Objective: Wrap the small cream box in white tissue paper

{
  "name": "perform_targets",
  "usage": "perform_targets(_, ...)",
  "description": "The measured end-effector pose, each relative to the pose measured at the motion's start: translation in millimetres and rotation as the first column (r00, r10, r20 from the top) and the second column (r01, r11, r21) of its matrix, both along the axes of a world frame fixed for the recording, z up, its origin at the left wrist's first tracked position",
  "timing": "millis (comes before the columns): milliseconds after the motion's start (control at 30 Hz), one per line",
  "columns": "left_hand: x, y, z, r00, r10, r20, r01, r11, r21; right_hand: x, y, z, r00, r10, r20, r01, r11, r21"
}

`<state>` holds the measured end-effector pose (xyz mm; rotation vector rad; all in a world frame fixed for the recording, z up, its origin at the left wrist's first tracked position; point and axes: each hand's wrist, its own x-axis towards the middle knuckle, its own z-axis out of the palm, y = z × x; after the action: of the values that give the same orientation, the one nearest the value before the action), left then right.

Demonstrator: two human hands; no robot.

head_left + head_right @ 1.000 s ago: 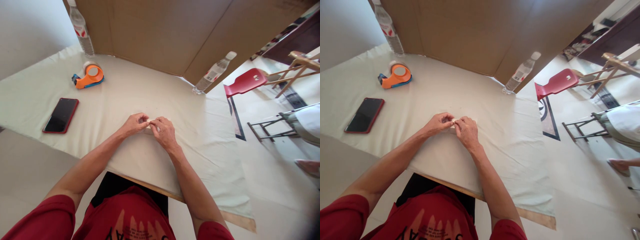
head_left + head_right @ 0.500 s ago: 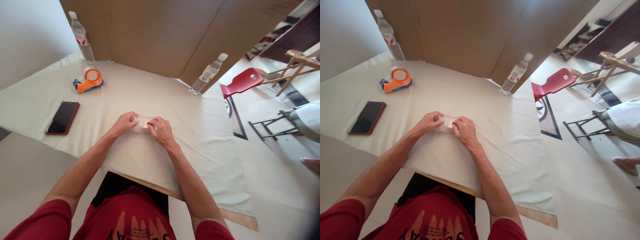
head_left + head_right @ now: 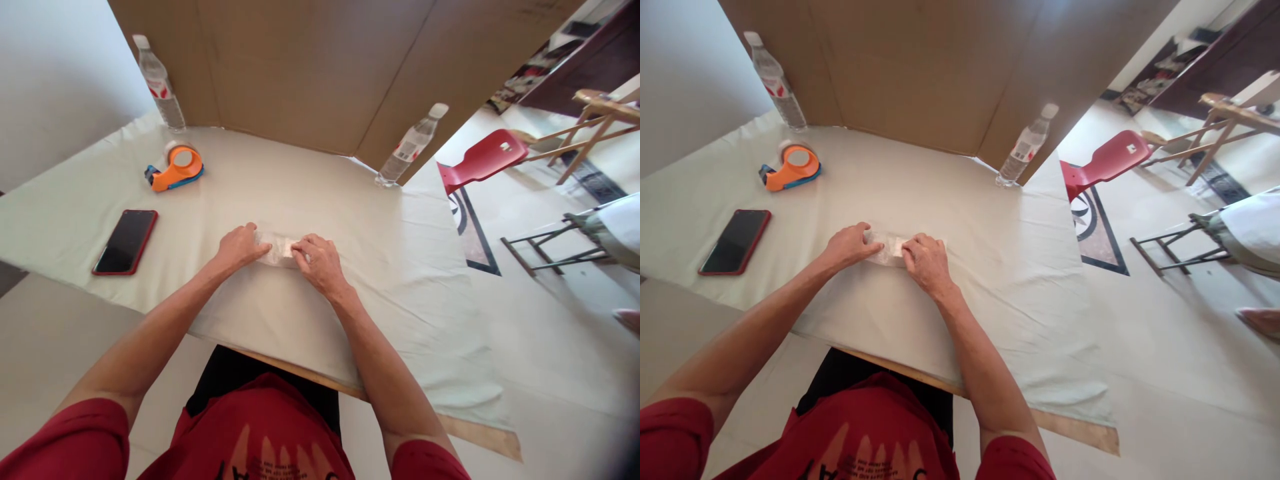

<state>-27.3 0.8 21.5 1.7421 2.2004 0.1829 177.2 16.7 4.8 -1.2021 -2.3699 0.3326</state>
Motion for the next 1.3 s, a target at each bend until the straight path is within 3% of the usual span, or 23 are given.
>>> perform_targets(133, 3.5, 7.1, 3.8, 0.996, -0.029, -0.079, 0.022, 0.996, -0.087, -0.6, -1.0, 1.1, 1.000, -0.013, 0.019, 0.013, 1.000, -0.003)
perform_targets(267, 0.4, 15.3, 2.1, 0.998, -0.066, -0.006, 0.065, 0.988, -0.141, -1.0, -1.5, 1.6, 0.999, -0.013, 0.033, 0.013, 1.000, 0.007)
perform_targets(400, -5.1, 12.5, -2.0, 0.972, -0.065, 0.226, 0.064, 0.998, 0.013, -1.0, -1.2, 1.6, 0.999, -0.009, 0.035, 0.008, 1.000, 0.014)
perform_targets(467, -5.2, 9.0, -4.0, 0.884, -0.044, 0.466, 0.003, 0.996, 0.088, -1.0, -1.0, 1.7, 0.999, -0.003, 0.036, 0.002, 1.000, 0.016)
perform_targets(567, -1.1, 5.4, -5.4, 0.643, 0.080, 0.761, -0.131, 0.991, 0.007, -0.8, -0.8, 1.2, 0.999, -0.003, 0.037, 0.002, 1.000, 0.027)
perform_targets(633, 1.9, 4.1, -5.1, 0.516, 0.183, 0.837, -0.198, 0.976, -0.092, -0.7, -0.9, 0.5, 0.999, -0.009, 0.039, 0.007, 0.999, 0.037)
perform_targets(700, 2.9, 2.7, -4.1, 0.453, 0.250, 0.856, -0.218, 0.962, -0.165, -0.6, -1.0, 0.1, 0.999, -0.013, 0.043, 0.011, 0.999, 0.042)
perform_targets(800, 0.7, -0.6, -2.8, 0.445, 0.281, 0.850, -0.180, 0.958, -0.223, -0.4, -1.1, 0.1, 0.999, -0.013, 0.050, 0.012, 0.999, 0.034)
perform_targets(1000, 0.7, -1.9, -3.2, 0.506, 0.269, 0.820, -0.127, 0.963, -0.238, 0.2, -0.5, -0.5, 0.999, -0.012, 0.053, 0.011, 1.000, 0.021)
perform_targets(1133, 8.2, 3.2, -5.1, 0.558, 0.212, 0.802, -0.173, 0.975, -0.137, 0.4, -0.1, -1.2, 0.999, -0.005, 0.043, 0.004, 0.999, 0.034)
perform_targets(1300, 15.0, 7.2, -10.4, 0.535, 0.153, 0.831, -0.236, 0.971, -0.027, 0.5, -0.5, -0.8, 0.999, -0.003, 0.043, 0.002, 1.000, 0.022)
